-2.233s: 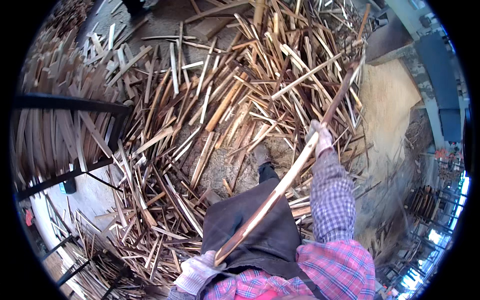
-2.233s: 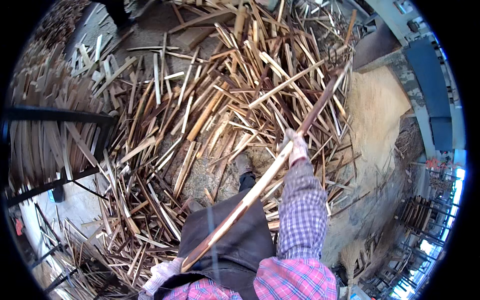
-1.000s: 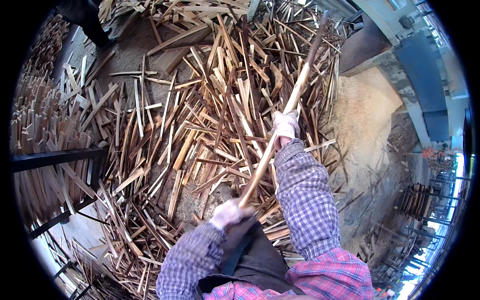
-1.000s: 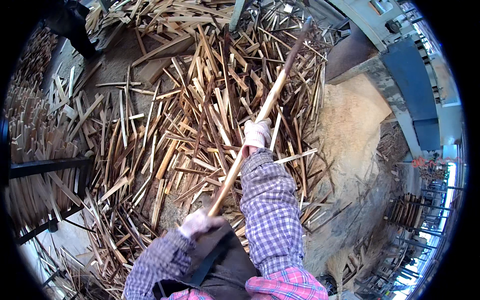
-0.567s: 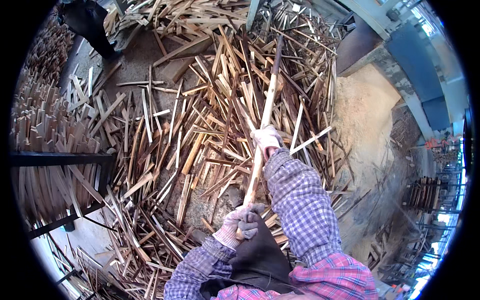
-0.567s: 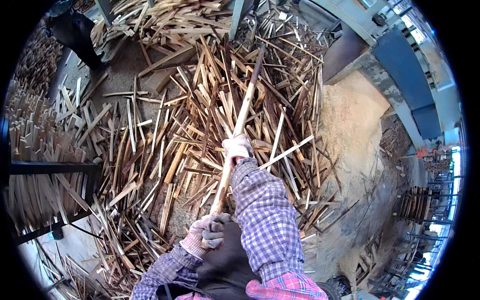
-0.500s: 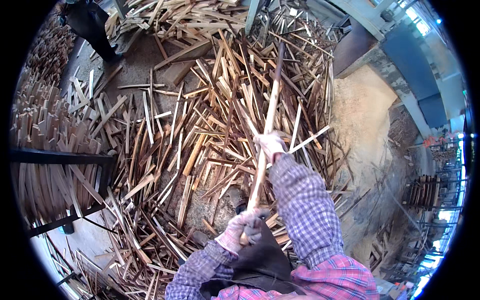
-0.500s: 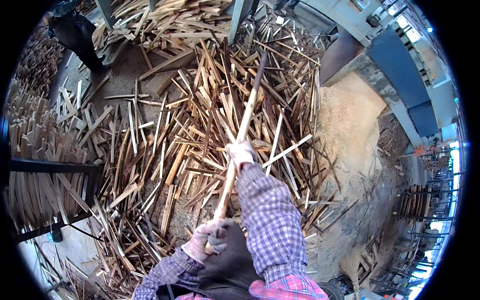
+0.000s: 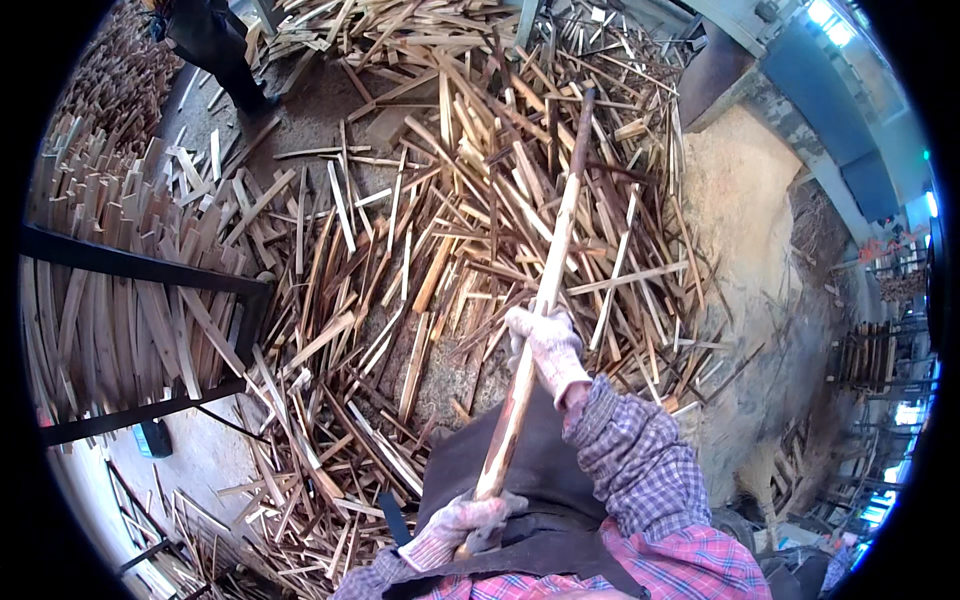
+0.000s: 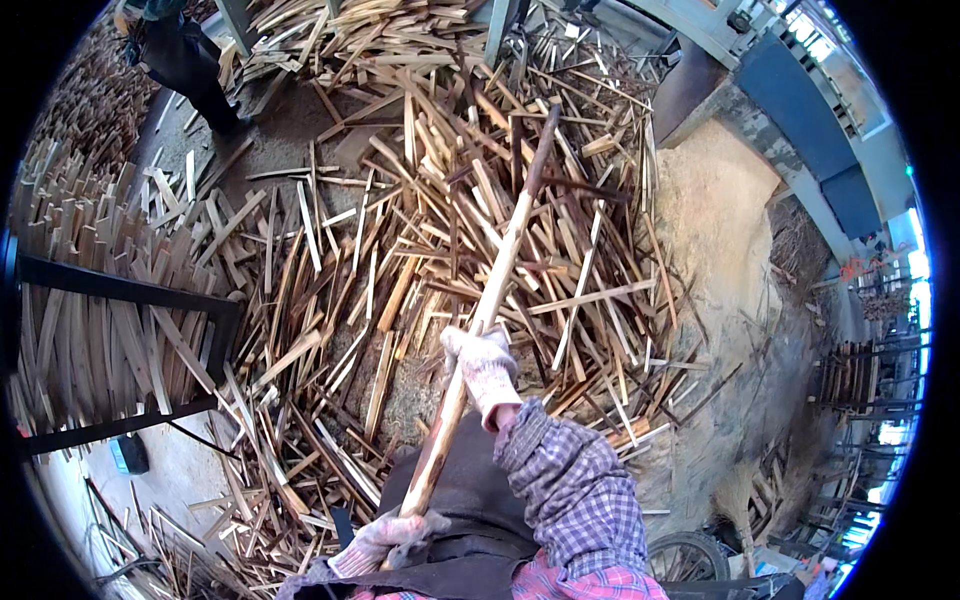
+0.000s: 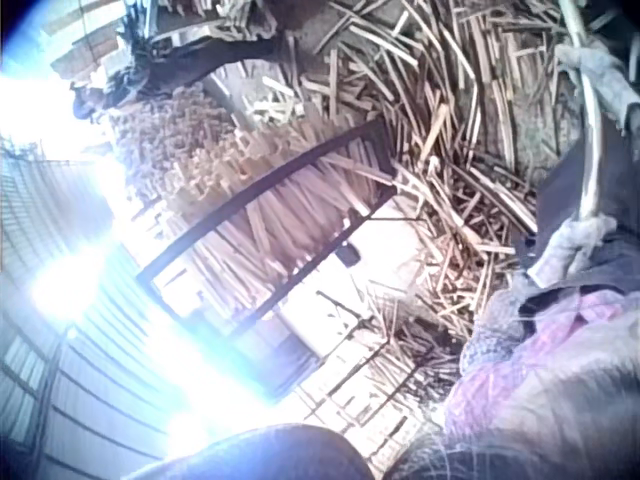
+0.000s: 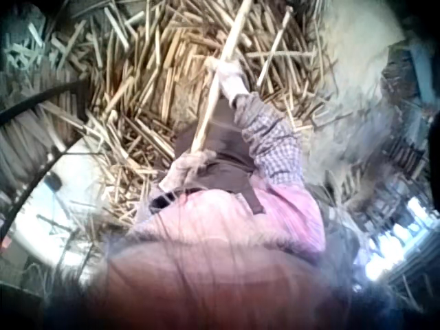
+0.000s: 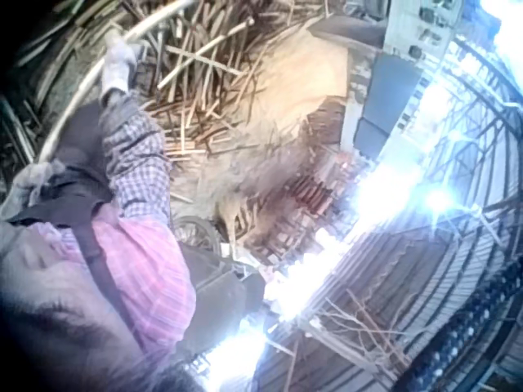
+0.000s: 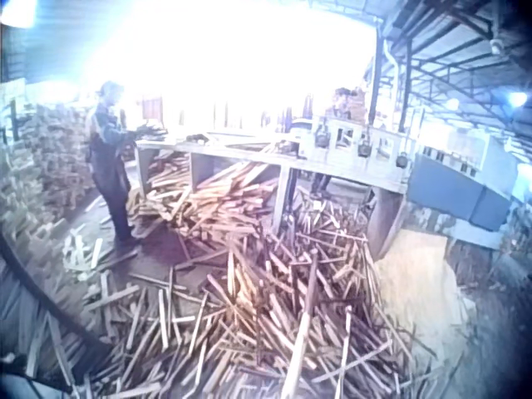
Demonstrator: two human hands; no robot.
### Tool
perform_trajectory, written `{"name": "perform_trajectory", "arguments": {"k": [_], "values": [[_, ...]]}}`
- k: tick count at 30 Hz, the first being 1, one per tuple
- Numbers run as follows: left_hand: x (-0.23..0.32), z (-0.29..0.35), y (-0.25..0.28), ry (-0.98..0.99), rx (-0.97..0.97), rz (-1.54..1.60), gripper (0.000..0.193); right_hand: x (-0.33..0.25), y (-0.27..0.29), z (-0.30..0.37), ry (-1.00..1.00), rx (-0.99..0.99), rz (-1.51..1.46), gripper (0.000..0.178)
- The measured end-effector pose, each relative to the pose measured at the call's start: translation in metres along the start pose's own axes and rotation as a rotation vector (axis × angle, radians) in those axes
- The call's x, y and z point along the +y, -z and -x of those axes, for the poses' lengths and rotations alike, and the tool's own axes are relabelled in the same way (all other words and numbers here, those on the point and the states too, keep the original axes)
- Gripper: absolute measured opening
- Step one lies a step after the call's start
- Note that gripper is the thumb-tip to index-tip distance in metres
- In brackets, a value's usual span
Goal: The person uses a pitchfork to move and gather piles of thin wooden sticks in a workshop. They then switch to using their hands to pick up bundles of the sticks and arrange them into a neat stack on a metal rack.
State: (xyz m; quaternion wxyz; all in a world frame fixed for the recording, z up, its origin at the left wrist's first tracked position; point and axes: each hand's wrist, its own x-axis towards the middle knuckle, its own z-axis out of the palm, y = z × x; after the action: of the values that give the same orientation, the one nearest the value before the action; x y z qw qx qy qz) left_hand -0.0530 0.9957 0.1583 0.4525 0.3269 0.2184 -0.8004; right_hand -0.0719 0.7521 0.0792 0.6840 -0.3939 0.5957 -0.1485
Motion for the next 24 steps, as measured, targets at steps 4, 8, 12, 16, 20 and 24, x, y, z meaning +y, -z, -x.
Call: {"name": "perform_trajectory", "arguments": {"k": [4, 8, 12, 16, 20, 24], "values": [[0.03, -0.014, -0.008, -0.014, -0.075, 0.141, 0.034, 0.006, 0.0, -0.05, -0.007, -0.058, -0.008, 0.027], [0.081, -0.051, -0.034, 0.017, 0.042, -0.002, 0.035, -0.026, 0.01, -0.125, -0.098, -0.17, -0.123, 0.022], [0.078, -0.07, -0.027, 0.045, 0.22, -0.082, 0.033, -0.041, 0.02, -0.201, -0.104, -0.083, -0.067, 0.024], [0.078, -0.079, -0.039, 0.067, 0.53, -0.469, 0.033, -0.042, 0.022, -0.269, -0.203, -0.067, -0.027, 0.019], [0.077, -0.091, -0.043, 0.101, 0.707, -0.672, 0.029, -0.038, 0.021, -0.269, -0.169, -0.073, 0.002, 0.021], [0.044, -0.083, -0.05, 0.016, 0.585, -0.394, 0.044, -0.03, 0.041, -0.243, -0.109, -0.111, -0.052, 0.023]]}}
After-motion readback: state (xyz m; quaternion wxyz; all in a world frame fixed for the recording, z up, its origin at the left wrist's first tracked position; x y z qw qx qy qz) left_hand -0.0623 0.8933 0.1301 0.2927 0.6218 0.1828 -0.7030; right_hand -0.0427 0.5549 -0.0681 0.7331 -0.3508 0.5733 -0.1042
